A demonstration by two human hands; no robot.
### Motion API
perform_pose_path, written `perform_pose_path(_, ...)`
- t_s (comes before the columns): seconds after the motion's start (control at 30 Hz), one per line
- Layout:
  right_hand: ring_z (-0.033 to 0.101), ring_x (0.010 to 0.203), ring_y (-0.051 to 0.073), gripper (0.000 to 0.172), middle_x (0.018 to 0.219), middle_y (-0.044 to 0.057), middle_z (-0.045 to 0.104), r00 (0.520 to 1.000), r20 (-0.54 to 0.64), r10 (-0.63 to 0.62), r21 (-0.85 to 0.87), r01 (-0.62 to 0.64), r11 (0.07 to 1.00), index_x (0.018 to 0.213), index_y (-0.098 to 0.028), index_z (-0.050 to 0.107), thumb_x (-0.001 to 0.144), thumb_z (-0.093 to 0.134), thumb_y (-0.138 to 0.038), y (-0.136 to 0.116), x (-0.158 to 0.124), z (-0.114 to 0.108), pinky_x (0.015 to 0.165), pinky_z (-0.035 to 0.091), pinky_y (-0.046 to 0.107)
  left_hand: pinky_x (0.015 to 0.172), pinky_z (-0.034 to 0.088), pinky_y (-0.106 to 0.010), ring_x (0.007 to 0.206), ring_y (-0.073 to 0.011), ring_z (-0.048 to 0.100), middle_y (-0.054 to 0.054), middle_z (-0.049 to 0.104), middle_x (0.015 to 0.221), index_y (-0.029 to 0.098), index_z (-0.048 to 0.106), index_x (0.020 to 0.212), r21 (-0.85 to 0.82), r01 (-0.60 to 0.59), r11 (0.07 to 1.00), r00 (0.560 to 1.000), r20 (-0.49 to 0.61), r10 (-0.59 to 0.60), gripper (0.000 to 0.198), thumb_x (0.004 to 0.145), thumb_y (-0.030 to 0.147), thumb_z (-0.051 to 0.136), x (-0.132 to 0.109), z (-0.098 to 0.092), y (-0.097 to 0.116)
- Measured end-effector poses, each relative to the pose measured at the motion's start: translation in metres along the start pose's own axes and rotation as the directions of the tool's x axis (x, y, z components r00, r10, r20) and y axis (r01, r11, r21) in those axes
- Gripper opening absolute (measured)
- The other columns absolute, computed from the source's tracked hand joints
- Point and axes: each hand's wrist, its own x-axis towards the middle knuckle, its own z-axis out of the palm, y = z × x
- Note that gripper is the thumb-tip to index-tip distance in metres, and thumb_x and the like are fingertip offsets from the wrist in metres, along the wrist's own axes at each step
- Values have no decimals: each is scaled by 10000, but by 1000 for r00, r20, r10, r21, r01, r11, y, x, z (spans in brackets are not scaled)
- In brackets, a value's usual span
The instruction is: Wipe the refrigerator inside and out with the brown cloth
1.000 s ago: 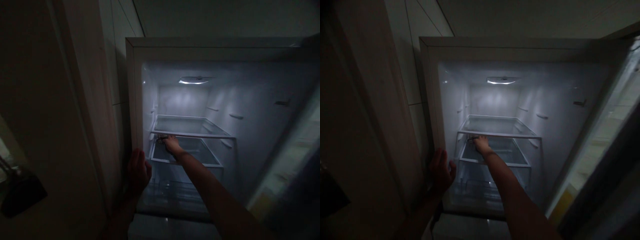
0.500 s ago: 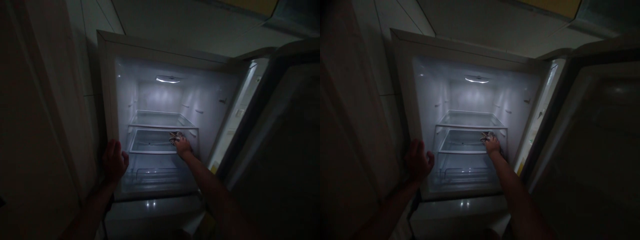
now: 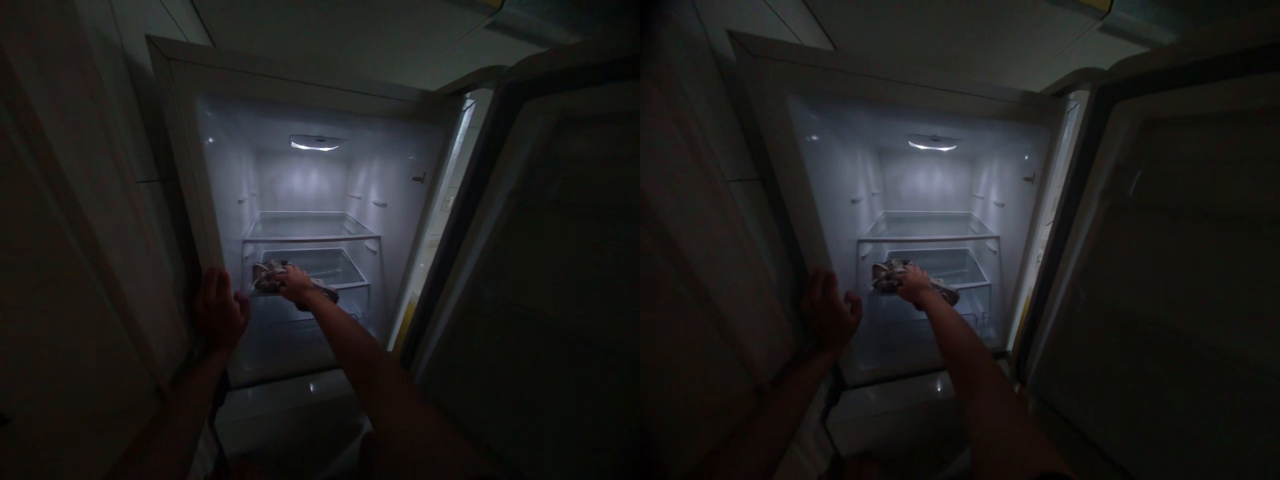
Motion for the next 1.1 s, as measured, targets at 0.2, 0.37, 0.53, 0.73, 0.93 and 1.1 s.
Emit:
perform_pose_path(0.2, 516, 1393, 335, 464, 1495, 109, 570, 929, 13, -369, -29, 369, 929, 1407, -323, 713, 955, 637, -245, -26, -47, 3, 1125, 497, 500, 1255, 346, -615, 1574, -416, 413, -269, 478, 1644, 105, 444, 1606, 29, -11, 1000, 1000, 27, 11, 686, 956, 275, 578, 4, -6, 5)
perform_pose_path(0.37, 633, 1108, 276, 365, 1201, 97, 665, 876, 41, -481, -69, 483, 873, 1296, -330, 776, 969, 638, -246, 0, -117, -40, 976, 572, 437, 1263, 342, -611, 1587, -416, 397, -280, 451, 1667, 90, 428, 1617, 27, -13, 1000, 999, 35, 12, 688, 964, 252, 573, 3, -4, 4)
perform_pose_path(0.53, 524, 1296, 293, 496, 1422, 124, 537, 772, -564, -294, -65, 314, 947, 1453, -302, 674, 962, 641, -241, 4, -138, -137, 1157, 498, 479, 1240, 372, -599, 1564, -411, 440, -276, 484, 1643, 101, 424, 1621, 54, -54, 997, 999, 10, 53, 688, 966, 234, 587, 0, 0, 2)
perform_pose_path(0.73, 471, 1443, 426, 624, 1610, 168, 462, 888, -404, 218, -82, -272, 959, 1597, -331, 531, 1009, 575, -535, 63, -61, -210, 1199, 400, 646, 1209, 422, -581, 1552, -412, 464, -267, 510, 1623, 122, 417, 1629, 62, -75, 995, 997, -24, 76, 703, 960, 197, 617, 4, -4, 6)
perform_pose_path(0.93, 559, 1436, 363, 679, 1580, 180, 563, 962, -43, 268, -38, -270, 962, 1626, -231, 499, 1031, 448, -556, 104, 27, -189, 1198, 448, 522, 1172, 482, -559, 1523, -424, 498, -279, 527, 1606, 114, 386, 1655, 77, -77, 994, 997, -14, 78, 755, 952, 179, 652, 4, -2, 6)
perform_pose_path(1.1, 530, 1475, 371, 697, 1629, 140, 523, 995, -34, 95, 6, -95, 995, 1645, -289, 471, 1050, 350, -631, 30, 108, -162, 1224, 416, 593, 1147, 510, -533, 1535, -416, 492, -263, 484, 1653, 180, 208, 1739, 115, -156, 981, 984, -69, 165, 943, 938, 148, 705, 1, 1, 1)
